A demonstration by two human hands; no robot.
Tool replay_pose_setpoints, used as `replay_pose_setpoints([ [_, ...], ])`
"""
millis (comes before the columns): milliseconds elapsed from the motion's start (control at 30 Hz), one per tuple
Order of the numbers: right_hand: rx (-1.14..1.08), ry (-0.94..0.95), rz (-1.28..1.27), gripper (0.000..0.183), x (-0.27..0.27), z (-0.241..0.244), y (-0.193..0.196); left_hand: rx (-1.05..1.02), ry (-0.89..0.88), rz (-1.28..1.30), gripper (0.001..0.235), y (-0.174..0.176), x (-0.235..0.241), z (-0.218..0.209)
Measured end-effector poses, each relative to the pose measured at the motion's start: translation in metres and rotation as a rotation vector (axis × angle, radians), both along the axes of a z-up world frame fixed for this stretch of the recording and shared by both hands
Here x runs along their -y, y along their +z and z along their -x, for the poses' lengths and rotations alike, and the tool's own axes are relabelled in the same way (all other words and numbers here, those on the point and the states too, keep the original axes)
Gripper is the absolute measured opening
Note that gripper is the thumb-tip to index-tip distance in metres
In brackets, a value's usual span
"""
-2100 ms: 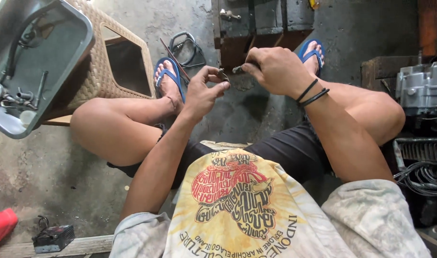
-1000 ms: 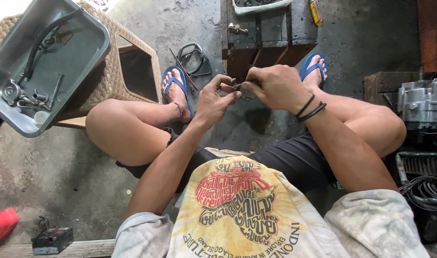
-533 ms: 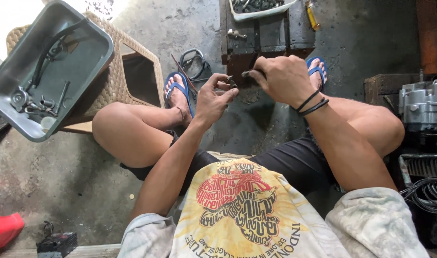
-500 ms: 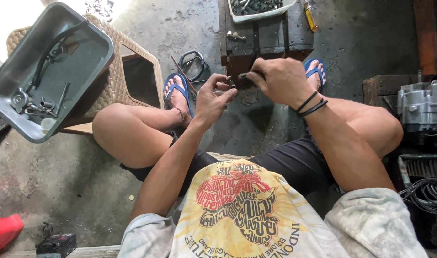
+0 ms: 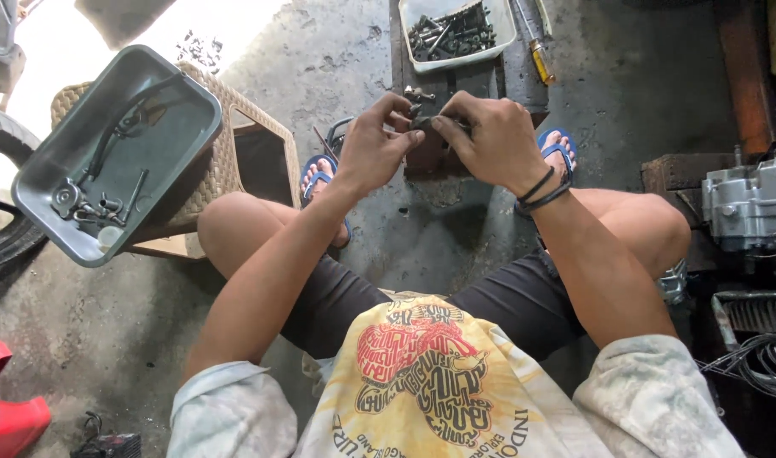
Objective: The person sits on the floor and assembles small mechanical parts by hand. They pick up a metal component and a screw, then thread the screw into the component, tightening it with their fingers.
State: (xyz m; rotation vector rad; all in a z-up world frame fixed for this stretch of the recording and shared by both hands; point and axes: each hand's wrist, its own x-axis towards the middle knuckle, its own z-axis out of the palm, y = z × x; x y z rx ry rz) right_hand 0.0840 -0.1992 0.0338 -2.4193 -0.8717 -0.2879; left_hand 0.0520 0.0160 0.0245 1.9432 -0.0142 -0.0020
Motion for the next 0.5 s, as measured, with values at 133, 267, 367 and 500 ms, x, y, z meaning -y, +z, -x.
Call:
replay_pose_setpoints([
  [133, -0.010, 0.043, 0.035, 0.013, -0.002, -0.015, -0.003, -0.006, 0.006, -0.036, 0.030, -0.008, 0.000, -0.004],
  [267, -0.095, -0.130, 0.147, 0.025, -0.001, -0.025, -0.002, -0.042, -0.014, -0.002, 0.028, -0.013, 0.010, -0.005],
  [367, -0.145, -0.057, -0.076, 0.017, 0.003, -0.025, 0.002, 0.002, 0.000, 0.034, 0.030, -0.026, 0.016, -0.014],
  [500, -0.214, -0.017, -0.183, 0.015, 0.008, -0.030, 0.002, 0.039, 0.040, 0.022, 0.031, -0.021, 0.020, -0.018],
])
